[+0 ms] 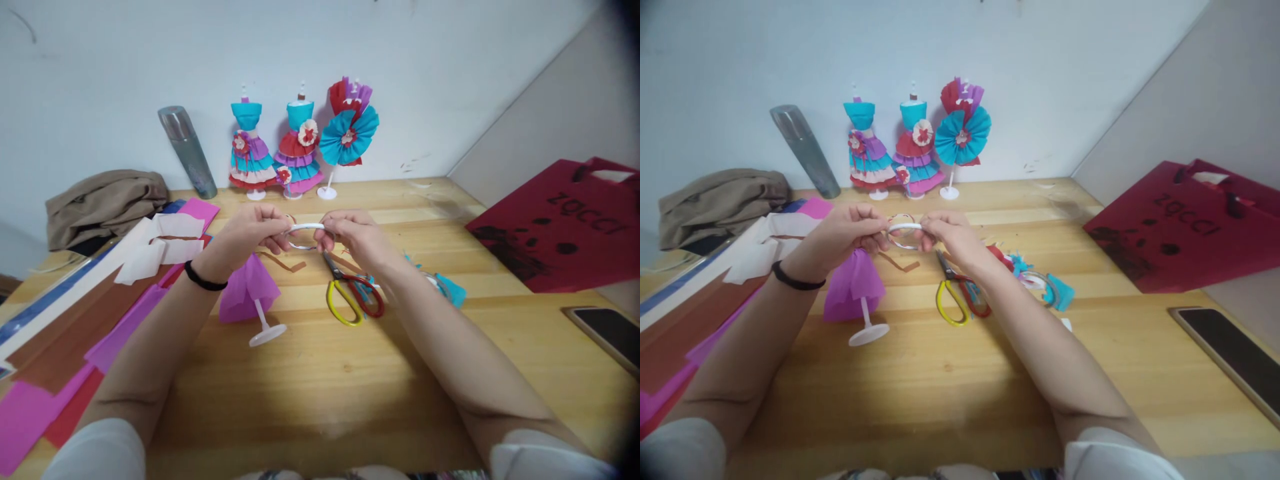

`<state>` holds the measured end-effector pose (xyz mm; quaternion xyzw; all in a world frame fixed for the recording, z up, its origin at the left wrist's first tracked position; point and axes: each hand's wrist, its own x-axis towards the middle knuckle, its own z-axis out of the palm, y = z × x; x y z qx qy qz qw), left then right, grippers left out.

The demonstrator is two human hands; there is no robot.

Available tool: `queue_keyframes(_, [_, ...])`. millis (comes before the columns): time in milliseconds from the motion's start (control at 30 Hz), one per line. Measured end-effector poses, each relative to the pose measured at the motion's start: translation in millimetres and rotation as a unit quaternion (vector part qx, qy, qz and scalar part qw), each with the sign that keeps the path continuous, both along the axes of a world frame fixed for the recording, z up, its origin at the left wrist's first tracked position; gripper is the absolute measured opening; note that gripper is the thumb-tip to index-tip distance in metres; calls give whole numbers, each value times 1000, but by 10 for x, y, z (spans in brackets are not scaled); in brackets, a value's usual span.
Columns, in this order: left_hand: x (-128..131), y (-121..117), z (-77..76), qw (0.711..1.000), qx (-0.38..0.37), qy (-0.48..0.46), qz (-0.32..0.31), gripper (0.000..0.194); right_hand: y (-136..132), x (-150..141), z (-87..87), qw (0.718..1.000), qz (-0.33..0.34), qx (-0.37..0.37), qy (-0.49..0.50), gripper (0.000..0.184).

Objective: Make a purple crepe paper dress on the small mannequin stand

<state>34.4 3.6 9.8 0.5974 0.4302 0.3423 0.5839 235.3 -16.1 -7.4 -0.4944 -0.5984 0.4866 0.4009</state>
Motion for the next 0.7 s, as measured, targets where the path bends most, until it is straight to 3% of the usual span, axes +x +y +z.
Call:
queue_keyframes(233, [40, -25, 14, 999, -6, -26, 44, 14, 33, -41, -85, 998, -31, 55, 25, 21])
queue_keyframes(467, [61, -50, 77, 994, -49, -84, 46, 16, 9, -26, -124, 998, 12, 4, 66, 23])
queue_keyframes(567, [40, -44, 86, 994, -49, -83, 54, 18, -20, -28, -81, 999, 33, 2, 13, 42])
queue_keyframes(700, [-16, -31, 132, 993, -37, -89, 67, 18, 19, 77, -6, 999, -32, 20, -18, 64])
